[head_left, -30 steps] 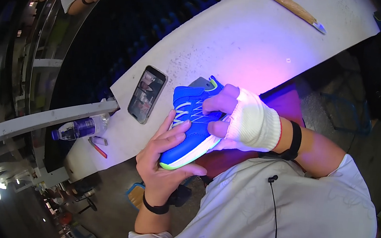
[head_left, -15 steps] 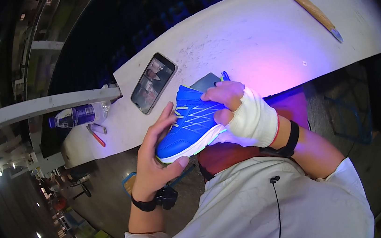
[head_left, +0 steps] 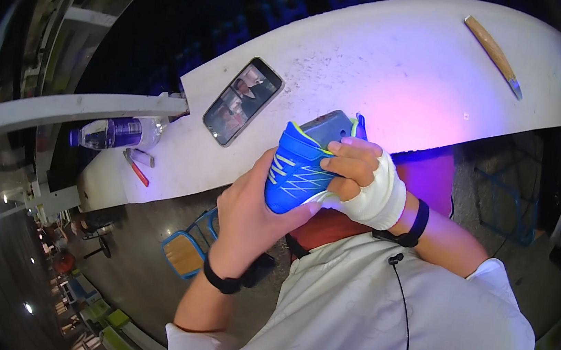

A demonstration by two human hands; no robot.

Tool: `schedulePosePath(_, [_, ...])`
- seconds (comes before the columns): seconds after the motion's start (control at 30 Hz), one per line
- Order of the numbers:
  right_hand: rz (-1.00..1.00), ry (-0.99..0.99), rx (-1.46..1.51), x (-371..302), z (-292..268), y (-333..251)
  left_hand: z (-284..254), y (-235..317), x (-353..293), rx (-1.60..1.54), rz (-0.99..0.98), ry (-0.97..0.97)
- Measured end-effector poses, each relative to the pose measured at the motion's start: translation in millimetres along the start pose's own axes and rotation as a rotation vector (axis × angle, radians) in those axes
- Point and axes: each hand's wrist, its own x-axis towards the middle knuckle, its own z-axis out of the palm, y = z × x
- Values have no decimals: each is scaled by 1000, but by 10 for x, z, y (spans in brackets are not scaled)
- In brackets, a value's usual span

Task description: Assembling shoe components by checking fit and applying soles to uppers on a production line.

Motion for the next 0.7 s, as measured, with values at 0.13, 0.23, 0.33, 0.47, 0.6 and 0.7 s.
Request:
schedulePosePath(0.13, [435, 20, 139, -143, -386, -43, -382, 99, 124, -190, 369, -160])
schedulePosePath(0.23, [495, 289, 176, 11, -772, -137, 16, 369, 87, -299, 543, 16])
schedulePosePath(0.33, [408, -58, 429, 440, -1428, -94, 680, 402, 125, -341, 779, 76])
schedulePosePath(0.47, [435, -166, 307, 480, -1554, -189, 1230, 189, 68, -478, 619, 219])
schedulePosePath(0.6, [495, -138, 270, 495, -1525, -242, 1233, 357, 264, -641, 719, 268])
schedulePosePath(0.7, [495, -171, 206, 534, -1548, -227, 1133, 558, 279, -666, 788, 337])
